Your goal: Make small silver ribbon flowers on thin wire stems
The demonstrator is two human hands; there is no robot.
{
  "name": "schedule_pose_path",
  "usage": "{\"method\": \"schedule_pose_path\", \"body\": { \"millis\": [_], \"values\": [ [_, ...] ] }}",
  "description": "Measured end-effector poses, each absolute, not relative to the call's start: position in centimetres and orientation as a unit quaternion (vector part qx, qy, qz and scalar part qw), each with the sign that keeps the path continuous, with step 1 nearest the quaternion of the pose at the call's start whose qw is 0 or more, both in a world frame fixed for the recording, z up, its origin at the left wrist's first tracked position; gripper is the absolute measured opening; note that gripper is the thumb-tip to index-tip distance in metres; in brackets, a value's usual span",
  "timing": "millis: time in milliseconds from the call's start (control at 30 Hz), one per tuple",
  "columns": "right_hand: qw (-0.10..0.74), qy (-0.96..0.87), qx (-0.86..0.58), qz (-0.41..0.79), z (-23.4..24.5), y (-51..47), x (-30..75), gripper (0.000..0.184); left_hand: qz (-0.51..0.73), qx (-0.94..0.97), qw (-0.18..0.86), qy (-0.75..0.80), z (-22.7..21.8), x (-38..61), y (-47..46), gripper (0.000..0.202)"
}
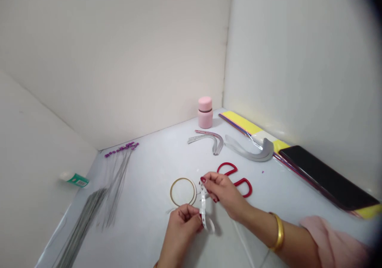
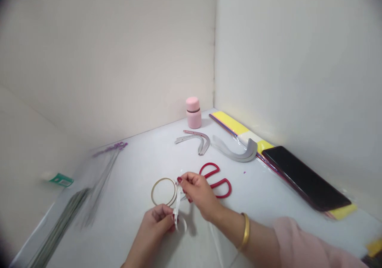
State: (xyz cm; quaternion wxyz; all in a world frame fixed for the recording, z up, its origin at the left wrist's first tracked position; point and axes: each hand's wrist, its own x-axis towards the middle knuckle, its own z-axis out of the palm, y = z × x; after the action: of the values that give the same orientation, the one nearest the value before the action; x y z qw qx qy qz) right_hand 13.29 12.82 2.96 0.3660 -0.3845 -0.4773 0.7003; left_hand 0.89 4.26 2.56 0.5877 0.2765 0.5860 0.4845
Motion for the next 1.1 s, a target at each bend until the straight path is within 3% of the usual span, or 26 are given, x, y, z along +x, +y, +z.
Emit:
{"method": "schedule_pose_path", "body": {
  "millis": [133,233,467,533,767,933,1100],
  "values": [
    [0.430,-0.440,-0.409,0.674,3.1,15.5,14.6,0.030,0.432,0.259,0.674,0.541,2.3,1.3,3.9,0.012],
    [0.424,-0.434,-0.417,0.677,3.1,16.4,15.1,0.030,0.443,0.230,0.680,0.538,2.2,1.3,3.8,0.016],
    [0.212,-0.509,-0.363,0.751,3.2,13.3,13.9,0.039,0.516,0.220,0.599,0.571,2.5,0.9,4.3,0.022],
    [0.190,-0.523,-0.351,0.753,3.1,12.4,13.5,0.036,0.523,0.243,0.581,0.574,2.6,0.8,4.4,0.022],
    [0.255,-0.543,-0.371,0.709,2.4,11.9,13.3,0.031,0.516,0.336,0.521,0.592,2.5,0.8,3.8,0.022],
    [0.357,-0.542,-0.387,0.655,2.4,11.6,13.4,0.030,0.500,0.372,0.462,0.630,2.4,0.8,3.5,0.022],
    [0.257,-0.555,-0.365,0.701,2.1,11.5,13.3,0.039,0.487,0.411,0.411,0.652,2.7,1.3,3.1,0.019]
  ]
}}
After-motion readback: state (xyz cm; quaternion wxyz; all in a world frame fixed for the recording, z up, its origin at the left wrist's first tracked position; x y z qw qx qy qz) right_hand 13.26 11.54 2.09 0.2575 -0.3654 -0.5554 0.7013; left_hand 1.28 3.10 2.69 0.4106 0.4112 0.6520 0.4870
